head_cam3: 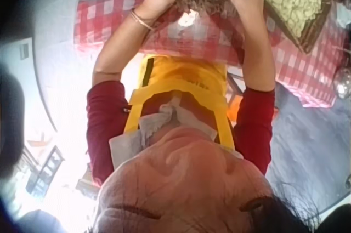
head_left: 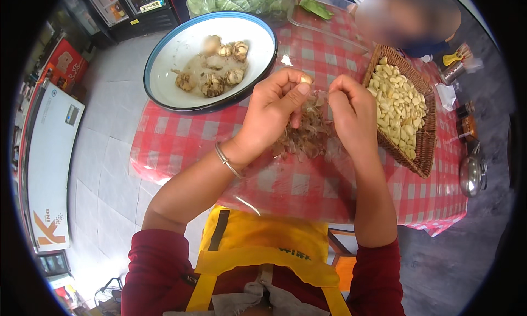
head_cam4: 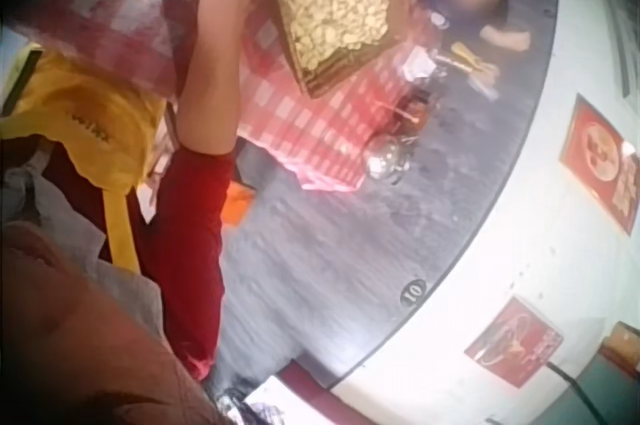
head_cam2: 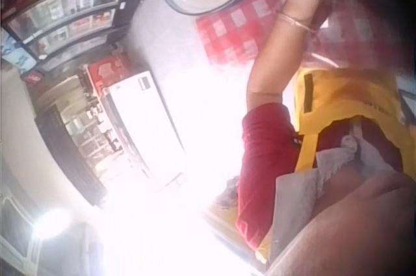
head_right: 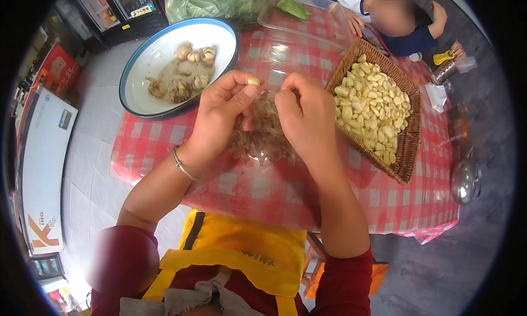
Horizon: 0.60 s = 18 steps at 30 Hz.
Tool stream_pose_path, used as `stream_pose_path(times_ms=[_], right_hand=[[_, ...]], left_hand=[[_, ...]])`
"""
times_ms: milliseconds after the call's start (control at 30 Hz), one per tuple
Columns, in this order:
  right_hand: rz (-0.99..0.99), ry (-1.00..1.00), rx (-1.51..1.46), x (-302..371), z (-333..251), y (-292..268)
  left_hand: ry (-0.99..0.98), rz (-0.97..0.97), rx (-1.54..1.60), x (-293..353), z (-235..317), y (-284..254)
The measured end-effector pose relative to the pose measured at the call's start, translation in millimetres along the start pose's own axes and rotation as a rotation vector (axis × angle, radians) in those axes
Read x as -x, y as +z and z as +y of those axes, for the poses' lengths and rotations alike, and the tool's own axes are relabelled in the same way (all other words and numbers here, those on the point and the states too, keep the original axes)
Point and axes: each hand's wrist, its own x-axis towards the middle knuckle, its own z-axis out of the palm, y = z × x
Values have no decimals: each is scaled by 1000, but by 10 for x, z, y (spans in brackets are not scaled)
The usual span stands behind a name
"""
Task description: The person peels garlic cloves by hand, separating the outer skin and placing the peeled cloves into a woven basket. The person handles garlic bulbs from a bowl, removes skins, and accumulates peeled cloves in the basket while seated at a table.
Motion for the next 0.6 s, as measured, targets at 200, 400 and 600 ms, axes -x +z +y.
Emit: stream_pose_path(times_ms=[200,400,600], right_hand=[[-150,152,-241,4,28,38],[-282,217,-516,17,-54,88],[-270,231,-634,2,-38,135]], left_hand=[[-43,42,91,-6,-23,-10],[-44,71,68,-8,-6,-8],[-120,-10,234,-14,31,-46]])
